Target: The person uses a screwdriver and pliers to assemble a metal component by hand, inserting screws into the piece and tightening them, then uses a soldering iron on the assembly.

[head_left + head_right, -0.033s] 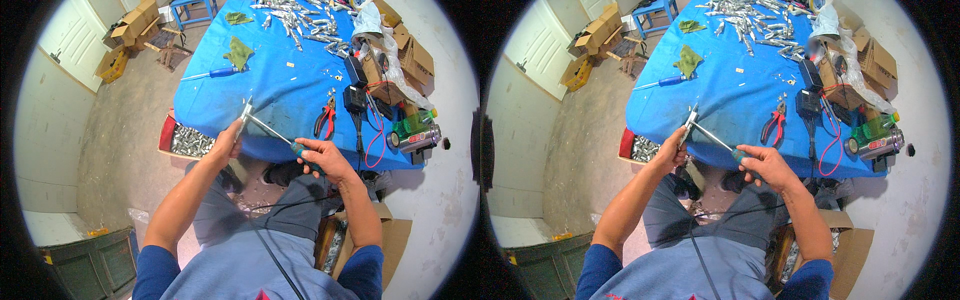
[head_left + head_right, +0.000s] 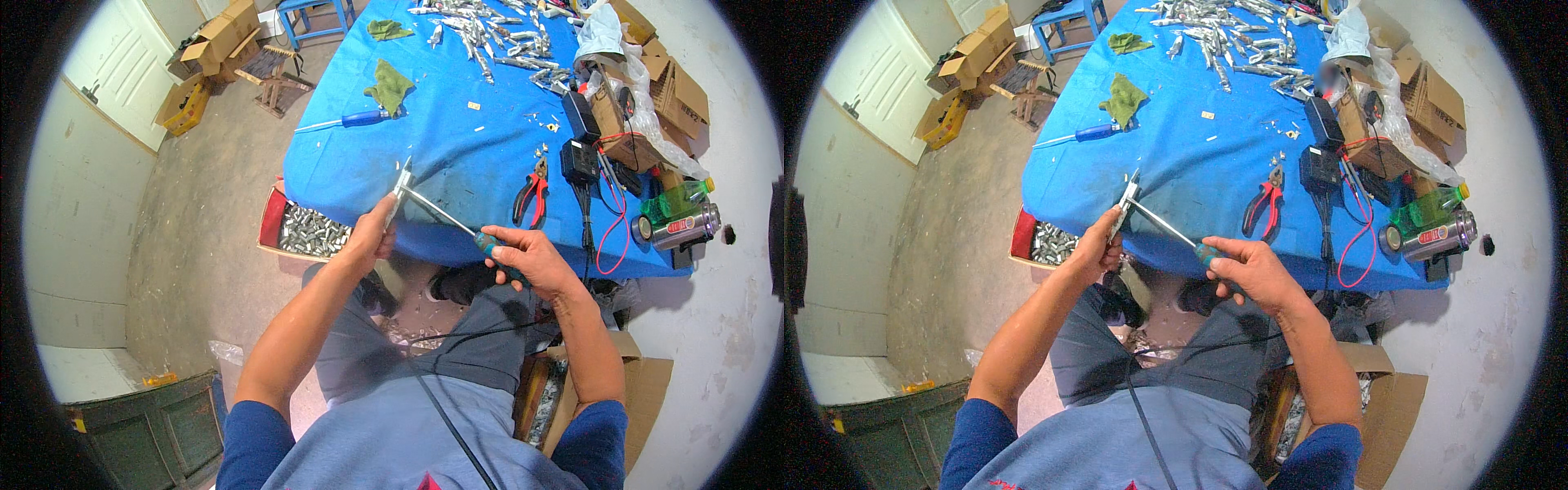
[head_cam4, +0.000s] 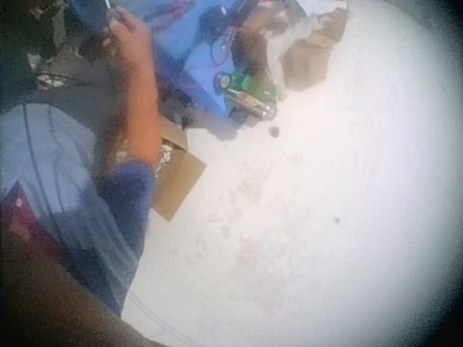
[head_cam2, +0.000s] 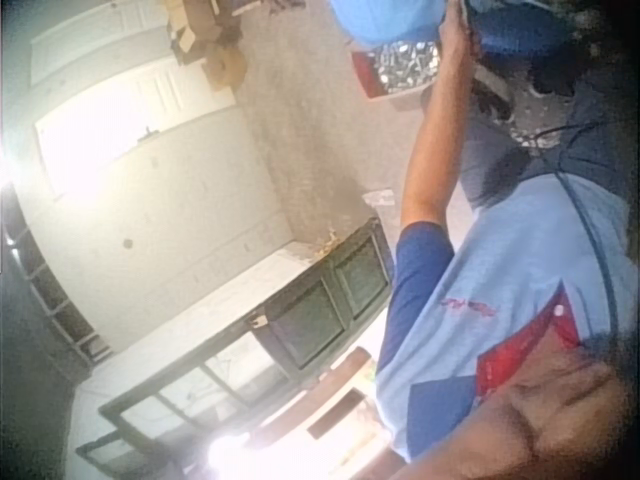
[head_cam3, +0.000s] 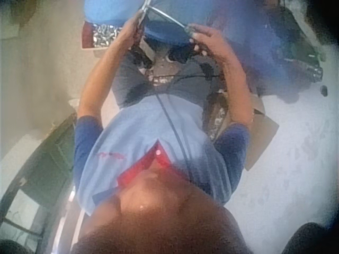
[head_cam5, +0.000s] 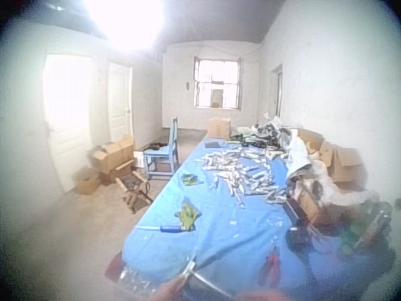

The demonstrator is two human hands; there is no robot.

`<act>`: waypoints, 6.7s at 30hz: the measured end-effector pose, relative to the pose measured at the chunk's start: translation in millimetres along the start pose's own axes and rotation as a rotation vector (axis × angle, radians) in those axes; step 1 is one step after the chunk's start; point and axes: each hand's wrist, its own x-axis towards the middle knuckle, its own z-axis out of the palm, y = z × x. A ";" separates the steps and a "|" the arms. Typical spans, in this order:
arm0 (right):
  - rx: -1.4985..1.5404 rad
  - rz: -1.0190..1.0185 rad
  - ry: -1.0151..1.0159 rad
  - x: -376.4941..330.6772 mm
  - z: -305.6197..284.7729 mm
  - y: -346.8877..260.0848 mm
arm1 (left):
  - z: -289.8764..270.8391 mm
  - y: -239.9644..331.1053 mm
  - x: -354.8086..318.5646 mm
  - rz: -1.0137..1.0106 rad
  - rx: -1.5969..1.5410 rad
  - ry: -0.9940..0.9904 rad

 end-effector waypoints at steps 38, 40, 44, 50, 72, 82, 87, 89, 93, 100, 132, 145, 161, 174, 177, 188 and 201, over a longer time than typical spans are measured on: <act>0.401 -0.054 0.102 9.6 43.6 75.0 | 19.6 -12.5 3.5 0.125 0.059 0.131; 0.485 -0.008 0.065 8.2 36.7 72.4 | 27.7 -9.8 -1.5 0.135 0.020 0.116; 0.564 0.029 0.015 8.7 27.9 75.9 | 27.4 -10.1 -2.4 0.113 -0.005 0.039; 0.511 -0.004 0.044 5.9 32.0 80.2 | 30.4 -19.2 -0.1 0.113 0.013 0.020; 0.221 -0.277 0.185 93.0 69.8 34.4 | 49.0 -23.4 -16.9 0.081 0.062 -0.077; 0.261 -0.099 -0.040 109.4 64.0 21.2 | 55.4 -17.0 -33.9 0.164 0.211 -0.172; 0.278 -0.150 -0.017 107.2 69.5 10.9 | 42.5 -14.6 -32.6 0.096 0.090 -0.268; 0.317 -0.192 0.002 115.3 66.1 9.0 | 43.2 -9.2 -36.4 0.135 0.147 -0.286; 0.205 -0.111 -0.048 126.5 36.4 -8.8 | 43.0 -2.7 -40.2 0.174 0.192 -0.219; -0.157 -0.084 -0.219 125.1 -8.4 -40.0 | -3.5 24.7 -10.3 0.396 0.233 0.128; -0.660 0.070 -0.468 198.7 -43.9 -73.9 | 2.4 62.2 21.4 0.990 1.280 0.240; -1.036 -0.380 0.237 175.7 -55.8 -80.5 | 9.5 42.2 30.2 1.203 1.333 0.294; -0.562 -0.542 0.368 -21.6 -27.2 29.8 | 6.0 33.1 33.3 1.288 1.252 0.334; -0.739 -0.677 0.373 -11.5 -11.8 29.8 | 8.7 29.0 30.2 1.263 1.207 0.363; -0.734 -0.690 0.385 -10.2 -10.0 34.0 | 9.1 29.4 29.9 1.275 1.208 0.372; -0.741 -0.635 0.375 -8.6 0.3 25.5 | 6.8 27.7 32.9 1.285 1.207 0.380; 0.364 -0.057 0.225 9.6 -8.5 44.3 | 14.4 35.7 27.3 1.132 1.078 0.366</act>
